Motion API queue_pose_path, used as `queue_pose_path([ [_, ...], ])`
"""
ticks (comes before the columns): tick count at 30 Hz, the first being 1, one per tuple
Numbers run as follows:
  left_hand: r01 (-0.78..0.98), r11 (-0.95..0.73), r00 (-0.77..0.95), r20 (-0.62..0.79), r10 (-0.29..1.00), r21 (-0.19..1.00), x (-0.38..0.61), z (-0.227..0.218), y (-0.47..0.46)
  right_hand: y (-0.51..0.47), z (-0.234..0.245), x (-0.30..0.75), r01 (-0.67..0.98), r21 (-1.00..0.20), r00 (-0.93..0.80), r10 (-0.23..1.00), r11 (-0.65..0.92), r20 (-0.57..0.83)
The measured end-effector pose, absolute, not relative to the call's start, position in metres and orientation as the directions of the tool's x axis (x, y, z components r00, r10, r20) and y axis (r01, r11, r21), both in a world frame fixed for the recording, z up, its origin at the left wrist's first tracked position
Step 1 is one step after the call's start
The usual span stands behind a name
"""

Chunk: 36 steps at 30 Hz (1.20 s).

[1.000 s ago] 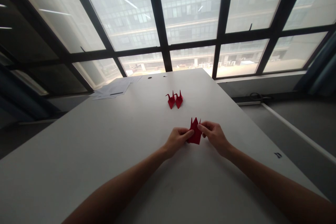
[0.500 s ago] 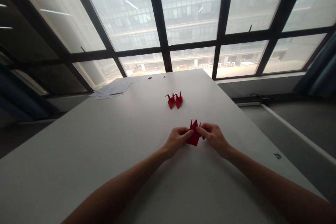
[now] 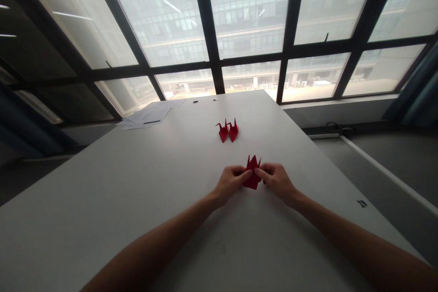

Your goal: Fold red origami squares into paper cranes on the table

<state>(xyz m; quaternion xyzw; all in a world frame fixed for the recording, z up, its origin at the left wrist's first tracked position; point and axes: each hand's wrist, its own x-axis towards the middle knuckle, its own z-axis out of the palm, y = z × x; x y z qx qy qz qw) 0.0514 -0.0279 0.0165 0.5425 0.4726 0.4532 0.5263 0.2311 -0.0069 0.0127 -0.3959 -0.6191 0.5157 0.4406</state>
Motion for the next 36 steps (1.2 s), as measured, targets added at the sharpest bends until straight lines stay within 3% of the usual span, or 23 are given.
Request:
queue_pose_path([
  [25, -0.049, 0.019, 0.128, -0.012, 0.992, 0.999, 0.0506, 0.0123, -0.0262, -0.0083, 0.0147, 0.2304, 0.029, -0.987, -0.284, 0.948, 0.161, 0.146],
  [31, -0.093, 0.001, 0.067, 0.005, 0.998, 0.996, 0.0503, 0.0126, -0.0250, -0.0101, 0.0139, 0.2284, 0.024, -0.986, -0.346, 0.927, 0.164, 0.145],
  [36, -0.135, -0.022, 0.094, 0.035, 0.995, 0.991, 0.0513, 0.0166, -0.0269, -0.0086, 0.0136, 0.2301, 0.037, -0.985, -0.245, 0.957, 0.168, 0.154],
])
